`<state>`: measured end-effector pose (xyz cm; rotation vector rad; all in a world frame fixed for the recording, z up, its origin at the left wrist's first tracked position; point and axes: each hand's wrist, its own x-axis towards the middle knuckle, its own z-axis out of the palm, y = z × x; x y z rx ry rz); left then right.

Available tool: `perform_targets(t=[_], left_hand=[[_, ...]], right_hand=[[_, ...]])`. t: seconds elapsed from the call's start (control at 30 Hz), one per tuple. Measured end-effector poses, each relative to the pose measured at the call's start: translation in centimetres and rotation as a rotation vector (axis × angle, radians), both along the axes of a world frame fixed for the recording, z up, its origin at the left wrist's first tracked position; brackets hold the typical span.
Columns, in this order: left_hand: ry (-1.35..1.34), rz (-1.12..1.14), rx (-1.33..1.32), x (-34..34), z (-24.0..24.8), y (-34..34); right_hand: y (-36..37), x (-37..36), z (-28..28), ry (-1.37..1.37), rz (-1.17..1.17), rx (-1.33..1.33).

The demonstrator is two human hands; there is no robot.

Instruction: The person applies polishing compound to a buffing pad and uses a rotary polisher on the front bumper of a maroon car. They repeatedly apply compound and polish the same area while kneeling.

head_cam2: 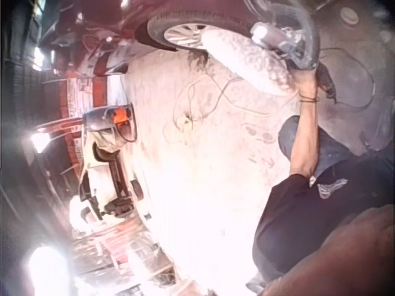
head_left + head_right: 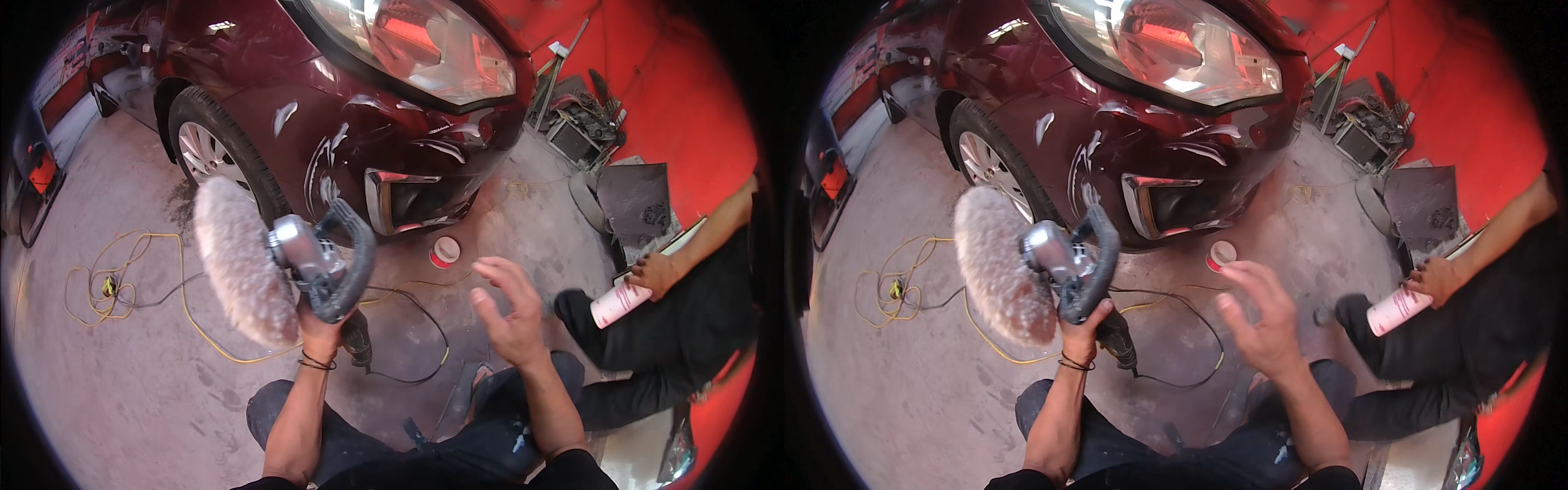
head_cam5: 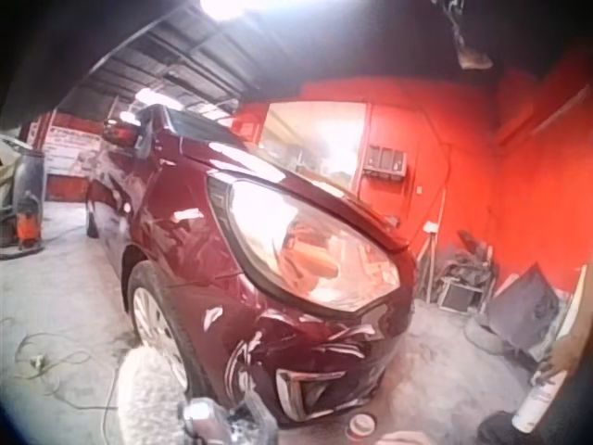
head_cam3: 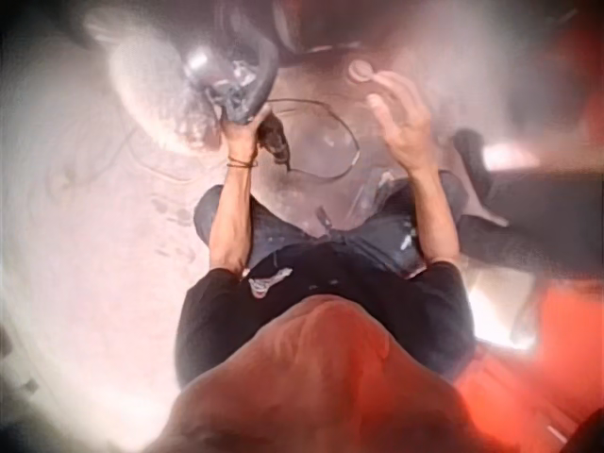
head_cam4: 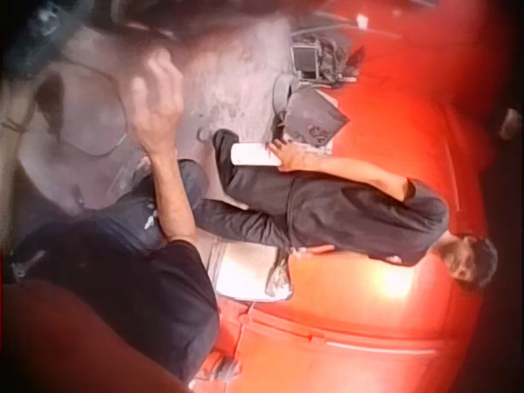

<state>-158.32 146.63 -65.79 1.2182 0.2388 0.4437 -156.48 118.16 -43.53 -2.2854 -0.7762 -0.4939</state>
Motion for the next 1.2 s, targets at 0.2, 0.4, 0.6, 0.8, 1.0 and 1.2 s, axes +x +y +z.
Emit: perform_targets(t=[0.2, 0.4, 0.6, 0.8, 1.0, 1.2], left_hand=[[-0.01, -0.043, -0.232, -2.1, 1.4, 2.3], [-0.024, -0.078, -0.176, -2.8, 3.8, 2.2], [0.023, -0.15, -0.178, -3.3, 5.0, 1.0], [-0.007, -0.383, -0.157, -4.6, 2.8, -1.6], [-0.071, -0.575, -0.676, -4.8, 2.8, -7.5], [-0.172, -0.275, -0.451, -4.6, 2.2, -5.6]], right_hand=[[-5.3, 1.3, -4.1, 0.181, -0.177, 0.281], [-6.3, 2.9, -3.4, 0.327, -0.134, 0.411], [-6.1, 5.1, -4.0, 0.365, -0.094, 0.336], [-4.6, 3.4, -6.5, 0.614, 0.012, 0.097], [-2.9, 0.9, -9.7, 1.007, 0.482, -0.34], [-0.7, -0.8, -11.4, 1.224, 0.521, -0.41]])
